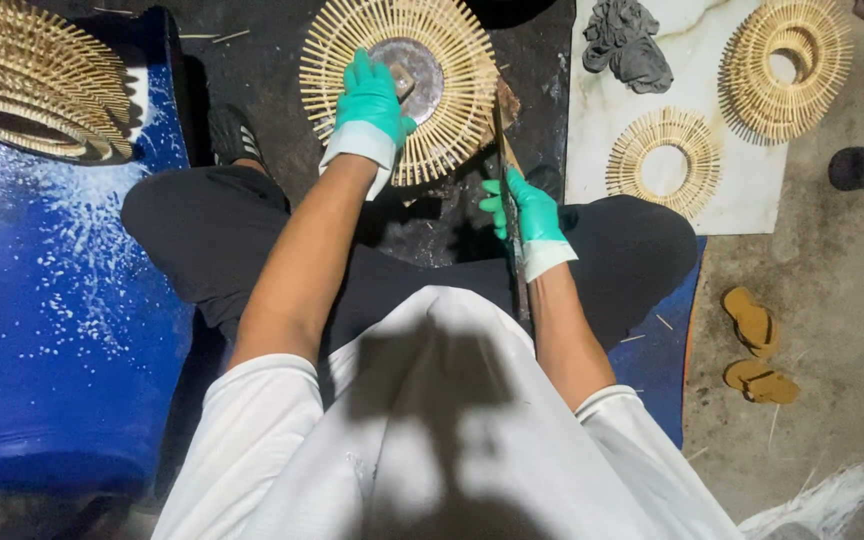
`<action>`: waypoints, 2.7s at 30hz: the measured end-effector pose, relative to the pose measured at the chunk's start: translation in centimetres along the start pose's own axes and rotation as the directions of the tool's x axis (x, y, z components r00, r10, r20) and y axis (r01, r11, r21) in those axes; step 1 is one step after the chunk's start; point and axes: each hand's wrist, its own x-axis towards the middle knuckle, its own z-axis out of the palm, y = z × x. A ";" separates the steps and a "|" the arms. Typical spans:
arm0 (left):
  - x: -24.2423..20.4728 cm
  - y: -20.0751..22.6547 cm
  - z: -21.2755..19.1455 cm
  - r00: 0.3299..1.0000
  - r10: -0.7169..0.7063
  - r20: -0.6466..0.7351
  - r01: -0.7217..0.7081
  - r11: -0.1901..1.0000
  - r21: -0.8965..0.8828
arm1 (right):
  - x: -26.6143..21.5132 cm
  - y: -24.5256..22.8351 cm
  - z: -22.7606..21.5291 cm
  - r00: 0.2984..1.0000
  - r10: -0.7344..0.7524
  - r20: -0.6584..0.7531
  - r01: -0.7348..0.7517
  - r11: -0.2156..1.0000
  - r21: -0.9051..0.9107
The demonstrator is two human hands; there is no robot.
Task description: Manufacturing bamboo furniture components by trimming bamboo strips and assembling them onto circular frames using hand tools.
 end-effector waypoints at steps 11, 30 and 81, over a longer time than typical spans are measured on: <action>-1.0 1.6 -0.1 0.994 -0.039 -0.098 0.034 0.998 -0.052 | -0.3 -0.3 -0.2 1.000 0.027 -0.009 -0.027 1.000 -0.005; -0.1 0.0 -0.5 0.998 0.066 -0.019 -0.066 0.998 0.010 | -0.9 -0.9 -0.6 1.000 0.007 -0.011 -0.008 0.997 -0.071; -1.9 0.2 -0.4 0.998 0.066 0.005 -0.066 0.998 0.003 | -1.3 0.9 -1.2 1.000 0.021 -0.004 -0.021 1.000 0.000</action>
